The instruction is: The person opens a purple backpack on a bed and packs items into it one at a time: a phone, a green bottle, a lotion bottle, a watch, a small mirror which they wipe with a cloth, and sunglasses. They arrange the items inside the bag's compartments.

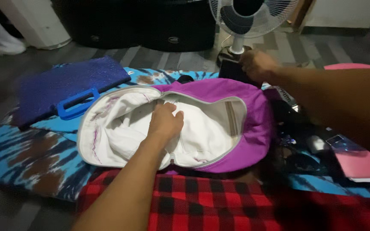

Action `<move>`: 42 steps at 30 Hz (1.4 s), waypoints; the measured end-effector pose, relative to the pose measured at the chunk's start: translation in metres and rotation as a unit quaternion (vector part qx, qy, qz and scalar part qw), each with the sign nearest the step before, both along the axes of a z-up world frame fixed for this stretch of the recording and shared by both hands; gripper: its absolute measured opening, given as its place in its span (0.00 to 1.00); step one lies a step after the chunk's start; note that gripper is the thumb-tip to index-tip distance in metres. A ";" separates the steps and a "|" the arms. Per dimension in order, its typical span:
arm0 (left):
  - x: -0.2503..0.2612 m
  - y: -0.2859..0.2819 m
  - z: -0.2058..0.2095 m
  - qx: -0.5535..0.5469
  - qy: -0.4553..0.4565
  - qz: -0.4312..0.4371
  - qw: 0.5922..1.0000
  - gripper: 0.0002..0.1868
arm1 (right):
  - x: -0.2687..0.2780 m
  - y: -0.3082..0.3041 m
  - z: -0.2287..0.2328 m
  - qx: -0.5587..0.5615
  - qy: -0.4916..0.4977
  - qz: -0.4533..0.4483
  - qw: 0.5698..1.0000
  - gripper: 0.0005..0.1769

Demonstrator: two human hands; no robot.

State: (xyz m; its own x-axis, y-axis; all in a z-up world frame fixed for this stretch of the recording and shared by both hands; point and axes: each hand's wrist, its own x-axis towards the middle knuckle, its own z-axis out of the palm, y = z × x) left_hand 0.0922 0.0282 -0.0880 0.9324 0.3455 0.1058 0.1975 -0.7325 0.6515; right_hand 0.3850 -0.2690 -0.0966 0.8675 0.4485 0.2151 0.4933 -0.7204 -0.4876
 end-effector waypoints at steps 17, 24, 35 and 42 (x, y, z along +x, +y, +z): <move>0.046 0.053 -0.018 0.059 0.006 -0.016 0.998 0.28 | -0.008 0.011 0.009 -0.268 -0.061 -0.023 0.961 0.19; 0.075 0.071 0.013 0.088 -0.069 -0.046 0.993 0.31 | -0.173 0.085 0.113 0.125 0.276 0.129 0.944 0.17; 0.031 0.111 0.034 0.118 0.093 -0.069 0.986 0.47 | -0.146 0.093 0.075 -0.121 0.060 0.084 0.987 0.31; 0.014 0.138 0.077 0.114 0.159 -0.042 0.980 0.52 | -0.139 0.094 0.031 -0.248 -0.042 0.224 0.942 0.24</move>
State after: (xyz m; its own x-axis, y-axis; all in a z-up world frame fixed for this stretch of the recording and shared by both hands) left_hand 0.1063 0.1662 -0.0112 0.9547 0.2680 -0.1294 0.2975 -0.8745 0.3832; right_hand 0.2460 -0.1750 -0.0660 0.5574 0.8282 -0.0579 0.8231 -0.5604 -0.0916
